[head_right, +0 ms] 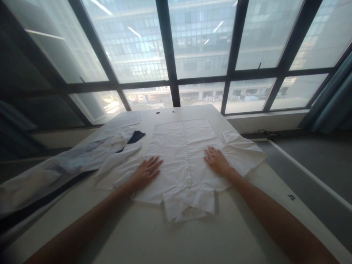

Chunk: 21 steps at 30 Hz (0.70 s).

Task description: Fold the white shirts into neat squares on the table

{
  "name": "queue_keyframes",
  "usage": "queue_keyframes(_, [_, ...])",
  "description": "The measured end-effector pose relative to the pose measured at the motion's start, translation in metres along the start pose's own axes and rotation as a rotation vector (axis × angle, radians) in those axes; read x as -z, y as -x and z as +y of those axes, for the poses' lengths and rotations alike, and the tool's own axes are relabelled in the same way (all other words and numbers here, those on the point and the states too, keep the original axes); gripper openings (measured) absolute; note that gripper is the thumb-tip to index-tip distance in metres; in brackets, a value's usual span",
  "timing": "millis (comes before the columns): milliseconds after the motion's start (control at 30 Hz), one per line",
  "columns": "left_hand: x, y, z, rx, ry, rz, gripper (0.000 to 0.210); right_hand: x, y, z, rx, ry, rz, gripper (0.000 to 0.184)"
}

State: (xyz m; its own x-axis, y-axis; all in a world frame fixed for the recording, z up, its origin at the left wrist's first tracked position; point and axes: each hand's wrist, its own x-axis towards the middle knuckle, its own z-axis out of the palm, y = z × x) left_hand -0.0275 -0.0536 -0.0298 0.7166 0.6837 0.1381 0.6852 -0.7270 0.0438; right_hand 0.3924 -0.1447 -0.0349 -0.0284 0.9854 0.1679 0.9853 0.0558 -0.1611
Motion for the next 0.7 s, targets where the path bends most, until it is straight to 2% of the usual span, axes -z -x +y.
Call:
queue_keyframes(167, [0.005,0.0,0.003,0.006,-0.016,-0.002,0.058,-0.003,-0.004,0.017,-0.061,0.037,0.063,0.053])
queue_keyframes(333, [0.003,-0.001,-0.001,0.006,-0.033,-0.006,0.057,-0.003,-0.004,0.019,-0.073,0.024,0.136,0.049])
queue_keyframes(500, [-0.004,-0.004,-0.008,-0.005,-0.05,0.0,0.057,0.017,-0.009,0.03,-0.158,-0.063,0.364,0.039])
queue_keyframes(633, [-0.008,-0.005,-0.012,-0.012,-0.069,0.031,0.055,0.041,-0.008,0.068,-0.207,-0.047,0.645,0.038])
queue_keyframes(700, [-0.009,-0.005,-0.013,-0.015,-0.071,0.038,0.055,0.048,-0.003,0.092,-0.267,-0.003,0.683,0.038])
